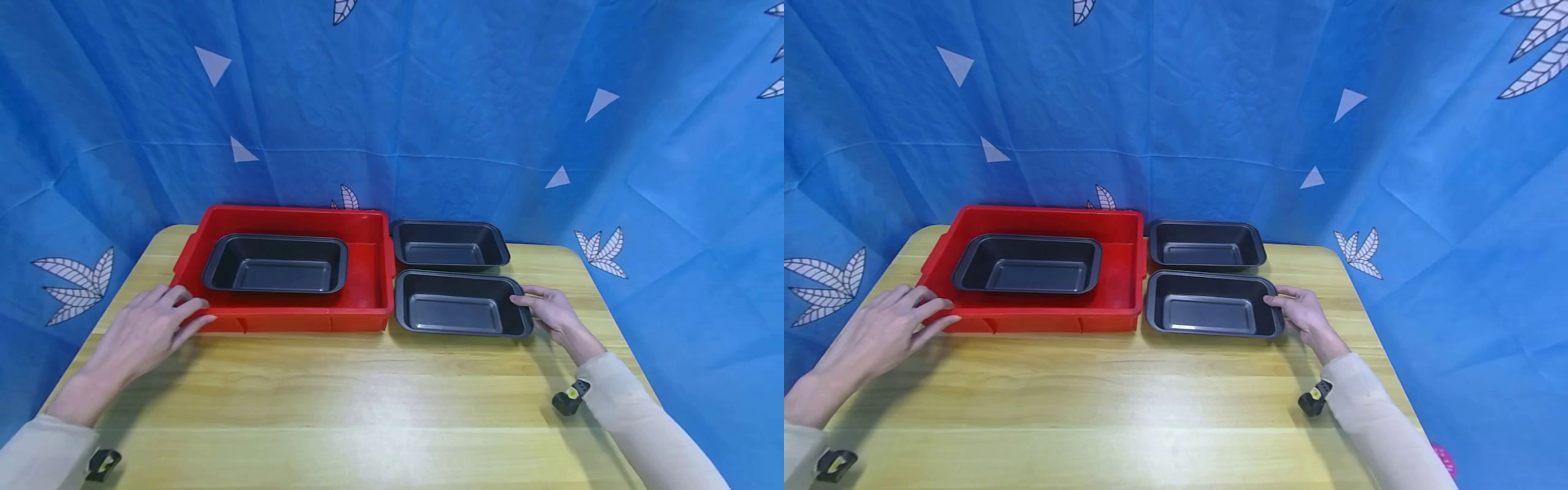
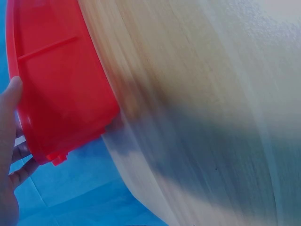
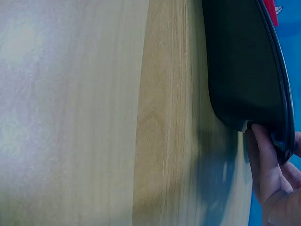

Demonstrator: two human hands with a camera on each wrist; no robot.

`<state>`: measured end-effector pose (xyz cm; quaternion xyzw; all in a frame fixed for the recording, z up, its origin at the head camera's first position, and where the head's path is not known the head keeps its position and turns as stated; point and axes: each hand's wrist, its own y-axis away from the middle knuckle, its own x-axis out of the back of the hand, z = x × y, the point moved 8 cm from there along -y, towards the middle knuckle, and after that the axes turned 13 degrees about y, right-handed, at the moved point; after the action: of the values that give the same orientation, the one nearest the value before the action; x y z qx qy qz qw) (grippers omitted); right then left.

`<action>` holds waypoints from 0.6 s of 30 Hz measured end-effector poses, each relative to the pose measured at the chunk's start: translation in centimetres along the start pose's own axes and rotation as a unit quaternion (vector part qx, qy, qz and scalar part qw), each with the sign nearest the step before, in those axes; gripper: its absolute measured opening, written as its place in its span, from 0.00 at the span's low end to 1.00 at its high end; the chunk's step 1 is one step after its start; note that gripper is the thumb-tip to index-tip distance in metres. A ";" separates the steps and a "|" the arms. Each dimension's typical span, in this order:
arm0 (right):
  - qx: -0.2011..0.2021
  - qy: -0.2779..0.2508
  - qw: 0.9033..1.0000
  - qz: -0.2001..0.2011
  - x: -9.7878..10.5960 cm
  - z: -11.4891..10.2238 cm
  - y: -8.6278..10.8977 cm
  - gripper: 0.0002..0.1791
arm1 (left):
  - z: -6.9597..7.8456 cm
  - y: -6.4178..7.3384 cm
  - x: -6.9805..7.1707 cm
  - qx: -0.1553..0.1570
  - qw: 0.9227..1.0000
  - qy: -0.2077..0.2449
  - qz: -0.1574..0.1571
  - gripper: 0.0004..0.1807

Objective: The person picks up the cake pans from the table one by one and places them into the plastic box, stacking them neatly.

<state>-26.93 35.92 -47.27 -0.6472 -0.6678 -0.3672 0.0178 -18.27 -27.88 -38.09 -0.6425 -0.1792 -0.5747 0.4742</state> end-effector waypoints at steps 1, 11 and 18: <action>0.000 0.001 1.000 0.002 0.1 0.0 0.1 0.41 | 0.0 0.0 0.0 0.000 1.000 0.000 0.001 0.39; -0.003 -0.013 1.000 0.018 0.7 0.2 1.1 0.41 | 0.1 -0.1 0.1 0.009 1.000 -0.003 -0.016 0.22; 0.009 -0.037 0.999 0.017 1.2 0.4 1.8 0.39 | 0.2 -0.4 0.0 0.022 0.999 -0.005 -0.027 0.26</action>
<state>-25.37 36.93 -46.08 -0.6713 -0.6604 -0.3363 0.0048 -18.45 -27.57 -37.90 -0.6292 -0.2116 -0.5803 0.4718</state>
